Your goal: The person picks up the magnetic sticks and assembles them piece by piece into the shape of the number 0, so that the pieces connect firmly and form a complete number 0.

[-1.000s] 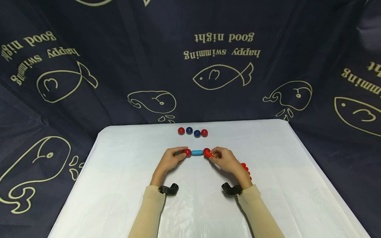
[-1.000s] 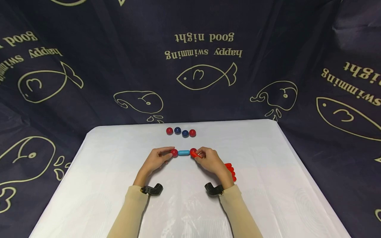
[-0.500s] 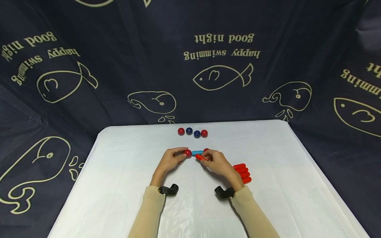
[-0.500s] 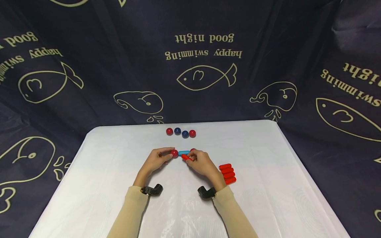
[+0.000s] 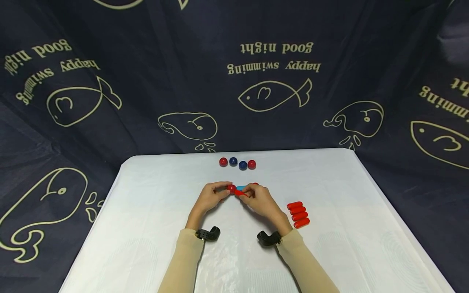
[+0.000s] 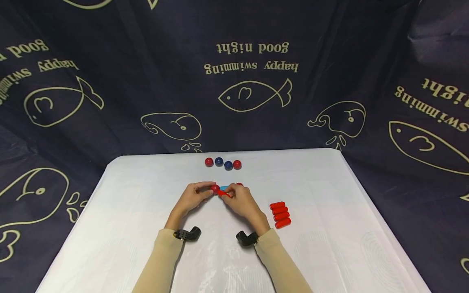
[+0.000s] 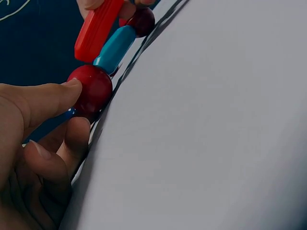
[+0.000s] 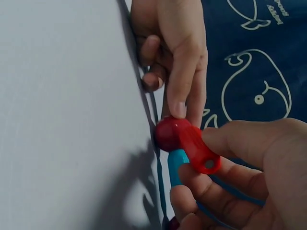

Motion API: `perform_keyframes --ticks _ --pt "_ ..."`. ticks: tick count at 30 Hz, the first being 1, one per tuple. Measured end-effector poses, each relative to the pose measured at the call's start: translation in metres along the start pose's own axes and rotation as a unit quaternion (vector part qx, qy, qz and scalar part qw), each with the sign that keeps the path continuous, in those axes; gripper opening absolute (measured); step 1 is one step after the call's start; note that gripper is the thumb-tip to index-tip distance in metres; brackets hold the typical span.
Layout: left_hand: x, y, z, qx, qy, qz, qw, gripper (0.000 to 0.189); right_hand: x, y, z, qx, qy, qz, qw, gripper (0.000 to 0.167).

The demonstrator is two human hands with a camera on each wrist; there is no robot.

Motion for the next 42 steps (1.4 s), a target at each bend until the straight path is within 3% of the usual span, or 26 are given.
perform_keyframes --ticks 8,18,28,33,42 --pt "0.002 0.001 0.003 0.001 0.005 0.008 1.0 0.028 -0.004 0.001 0.001 0.019 -0.008 0.005 0.9998 0.016" --pt "0.002 -0.001 0.005 0.01 0.004 0.012 0.9999 0.027 -0.006 0.004 -0.001 -0.006 0.009 0.011 0.9999 0.017" --pt "0.002 -0.001 0.007 0.011 0.006 0.016 0.9998 0.027 -0.009 0.013 -0.005 -0.028 -0.015 0.029 0.9991 0.021" --pt "0.002 -0.001 0.008 0.014 0.008 0.018 0.9997 0.027 -0.006 0.019 -0.008 -0.034 -0.005 0.051 0.9981 0.024" --pt "0.0 -0.002 0.001 0.013 0.015 0.022 0.9996 0.028 -0.003 0.026 -0.016 -0.043 0.003 0.057 0.9974 0.029"
Point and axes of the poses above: each hand's wrist, its own z-axis towards the middle knuckle, its own y-axis out of the palm, x = y × z, the point moved 8 cm from there along z, towards the middle knuckle, and after that the axes turned 15 degrees about x, right-handed, at the moved point
